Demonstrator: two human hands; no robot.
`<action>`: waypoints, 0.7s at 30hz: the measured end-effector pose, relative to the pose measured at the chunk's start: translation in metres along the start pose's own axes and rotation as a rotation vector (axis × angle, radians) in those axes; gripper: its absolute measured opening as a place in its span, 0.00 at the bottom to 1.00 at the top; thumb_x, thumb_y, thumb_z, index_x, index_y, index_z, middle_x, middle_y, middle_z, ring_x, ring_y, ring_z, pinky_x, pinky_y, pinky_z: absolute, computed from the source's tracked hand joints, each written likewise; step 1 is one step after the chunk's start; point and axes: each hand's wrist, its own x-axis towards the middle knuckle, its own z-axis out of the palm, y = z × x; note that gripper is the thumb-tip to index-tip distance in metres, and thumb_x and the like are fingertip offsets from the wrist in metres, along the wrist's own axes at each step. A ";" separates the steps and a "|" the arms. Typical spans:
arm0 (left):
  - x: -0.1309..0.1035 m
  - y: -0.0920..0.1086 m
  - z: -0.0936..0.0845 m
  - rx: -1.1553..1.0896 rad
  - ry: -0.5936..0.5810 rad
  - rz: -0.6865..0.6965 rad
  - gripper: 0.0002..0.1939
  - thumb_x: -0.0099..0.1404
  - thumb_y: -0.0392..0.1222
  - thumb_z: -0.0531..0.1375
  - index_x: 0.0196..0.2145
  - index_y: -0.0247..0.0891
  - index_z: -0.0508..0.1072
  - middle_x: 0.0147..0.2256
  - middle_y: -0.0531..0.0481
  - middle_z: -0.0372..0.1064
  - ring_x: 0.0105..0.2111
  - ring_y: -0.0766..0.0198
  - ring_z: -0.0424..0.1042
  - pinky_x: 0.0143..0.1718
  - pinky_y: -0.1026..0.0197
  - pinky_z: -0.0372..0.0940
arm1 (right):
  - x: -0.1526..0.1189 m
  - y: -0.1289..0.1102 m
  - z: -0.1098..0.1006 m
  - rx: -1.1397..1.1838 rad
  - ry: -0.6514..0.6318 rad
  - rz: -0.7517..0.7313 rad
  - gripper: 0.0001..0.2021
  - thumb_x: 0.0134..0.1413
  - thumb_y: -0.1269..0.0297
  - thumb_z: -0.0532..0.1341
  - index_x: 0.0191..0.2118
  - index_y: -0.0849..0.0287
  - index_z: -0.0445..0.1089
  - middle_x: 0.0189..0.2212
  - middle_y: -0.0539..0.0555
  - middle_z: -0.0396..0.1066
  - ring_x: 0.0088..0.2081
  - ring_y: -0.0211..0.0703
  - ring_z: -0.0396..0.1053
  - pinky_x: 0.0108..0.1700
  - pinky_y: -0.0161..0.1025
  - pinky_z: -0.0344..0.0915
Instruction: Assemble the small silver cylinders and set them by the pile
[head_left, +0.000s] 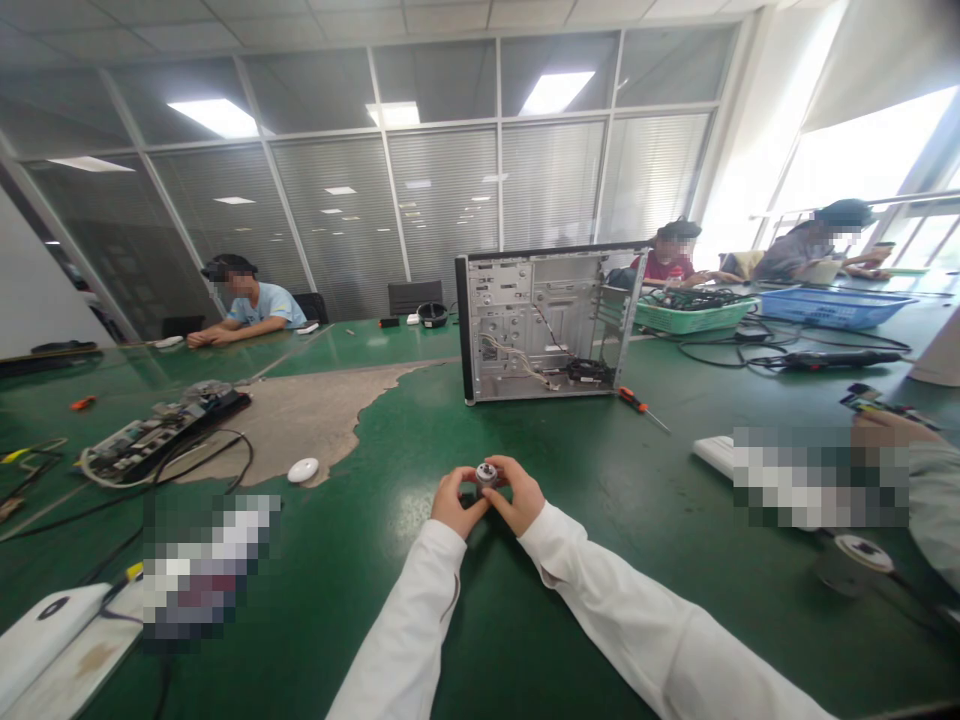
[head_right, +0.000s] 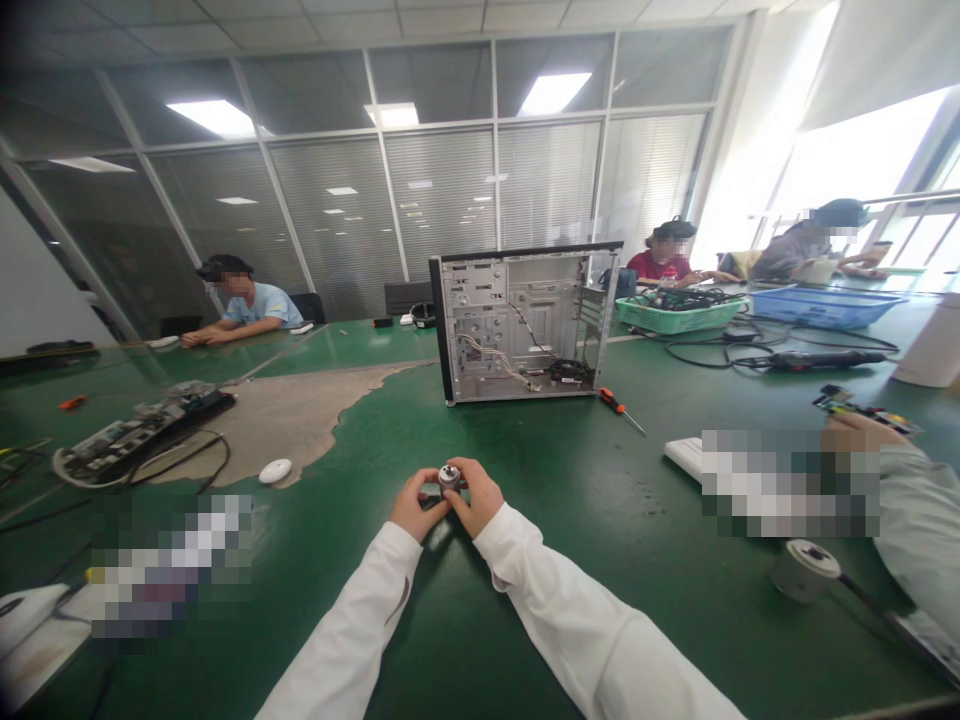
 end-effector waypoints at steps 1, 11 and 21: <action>0.000 -0.002 0.000 0.020 -0.005 -0.001 0.16 0.41 0.34 0.60 0.32 0.39 0.65 0.33 0.49 0.65 0.37 0.58 0.62 0.33 0.59 0.58 | 0.000 0.002 0.000 -0.011 -0.010 0.023 0.22 0.33 0.71 0.58 0.41 0.55 0.59 0.38 0.53 0.60 0.37 0.41 0.61 0.40 0.42 0.60; 0.003 -0.009 0.003 0.139 -0.039 -0.003 0.18 0.38 0.33 0.62 0.31 0.39 0.67 0.30 0.50 0.66 0.33 0.59 0.62 0.36 0.57 0.56 | 0.008 0.029 -0.004 0.007 -0.122 0.154 0.24 0.25 0.81 0.51 0.36 0.55 0.61 0.33 0.49 0.65 0.35 0.39 0.63 0.37 0.39 0.61; 0.002 -0.013 0.006 0.116 -0.012 -0.030 0.17 0.41 0.38 0.61 0.32 0.39 0.67 0.30 0.49 0.65 0.34 0.58 0.62 0.36 0.56 0.56 | 0.012 0.040 -0.004 0.027 -0.054 0.202 0.18 0.28 0.79 0.49 0.31 0.58 0.63 0.27 0.49 0.65 0.29 0.37 0.64 0.33 0.38 0.62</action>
